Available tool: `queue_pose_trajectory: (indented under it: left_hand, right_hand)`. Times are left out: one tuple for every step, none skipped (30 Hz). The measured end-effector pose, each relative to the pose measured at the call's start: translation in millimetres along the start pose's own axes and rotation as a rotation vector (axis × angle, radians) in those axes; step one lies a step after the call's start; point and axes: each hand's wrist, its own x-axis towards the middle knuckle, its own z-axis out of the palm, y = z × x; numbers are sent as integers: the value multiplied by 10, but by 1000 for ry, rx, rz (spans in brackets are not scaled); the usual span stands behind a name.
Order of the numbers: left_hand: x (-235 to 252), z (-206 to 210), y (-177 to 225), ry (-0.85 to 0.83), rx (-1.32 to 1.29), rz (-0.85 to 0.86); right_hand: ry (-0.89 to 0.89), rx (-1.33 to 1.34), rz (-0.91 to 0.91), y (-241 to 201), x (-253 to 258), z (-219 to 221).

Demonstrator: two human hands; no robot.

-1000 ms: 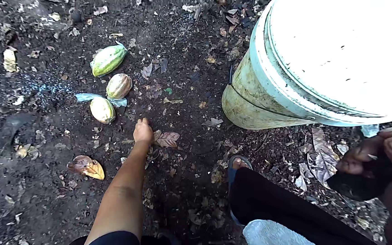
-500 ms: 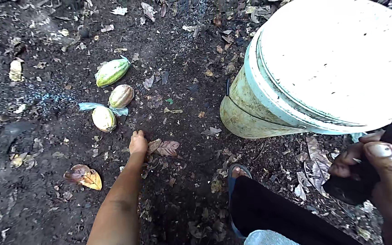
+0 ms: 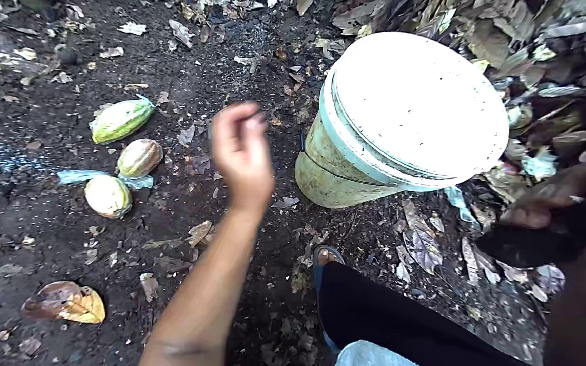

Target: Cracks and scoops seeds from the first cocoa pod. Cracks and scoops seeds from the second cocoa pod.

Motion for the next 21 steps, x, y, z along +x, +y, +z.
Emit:
queue_pose_trajectory:
  left_hand:
    - [59, 335, 159, -101, -33, 134]
    - [84, 615, 261, -265, 23, 205]
    - [77, 815, 314, -480, 171, 225]
    - [45, 933, 317, -683, 362, 229]
    - [-17, 957, 275, -786, 483, 255]
    - [-76, 878, 241, -805, 534, 290]
    - [-127, 728, 197, -760, 534, 296]
    - [-174, 520, 135, -689, 510, 257]
    - [-242, 257, 54, -604, 491, 174]
    - [-331, -46, -49, -511, 487, 58]
    - [-430, -366, -171, -419, 485, -88]
    - [-552, -674, -306, -310, 471, -241]
    - [-686, -955, -431, -183, 446, -387]
    - [-817, -1198, -529, -59, 414, -516]
    - [-935, -1401, -606, 65, 386, -611]
    - [-1034, -1562, -671, 192, 364, -682]
    - [-1112, -1687, -734, 307, 357, -741]
    - [-1173, -1793, -789, 389, 362, -794]
    - [-1214, -1885, -833, 444, 380, -844]
    - [-1245, -1963, -847, 461, 413, -886]
    - [-1265, -2023, -838, 466, 446, -920]
  right_hand:
    - [7, -7, -47, -96, 59, 86]
    - [3, -21, -96, -174, 112, 174]
    - [-14, -43, -133, -235, 159, 268]
    - [-44, -68, -157, -279, 206, 354]
    - [-92, -91, -173, -312, 255, 431]
    - [-151, -104, -179, -346, 310, 516]
    - [-221, -118, -180, -390, 369, 621]
    - [-305, -138, -176, -441, 425, 748]
    - [-408, -168, -167, -489, 480, 893]
    - [-509, -204, -153, -525, 539, 1066]
    - [-603, -243, -139, -552, 610, 1267]
    - [-687, -283, -128, -573, 685, 1495]
    - [-754, -316, -114, -592, 751, 1748]
    - [-796, -333, -114, -600, 801, 2020]
    - [-811, -331, -148, -583, 828, 2309]
    - [-800, -312, -207, -546, 826, 2610]
    - [-754, -272, -275, -483, 790, 2928]
    - [-682, -206, -339, -386, 713, 3259]
    - [-591, -140, -389, -245, 603, 3604]
    - [-500, -93, -410, -57, 466, 3948]
    - [-441, -99, -403, 199, 305, 4256]
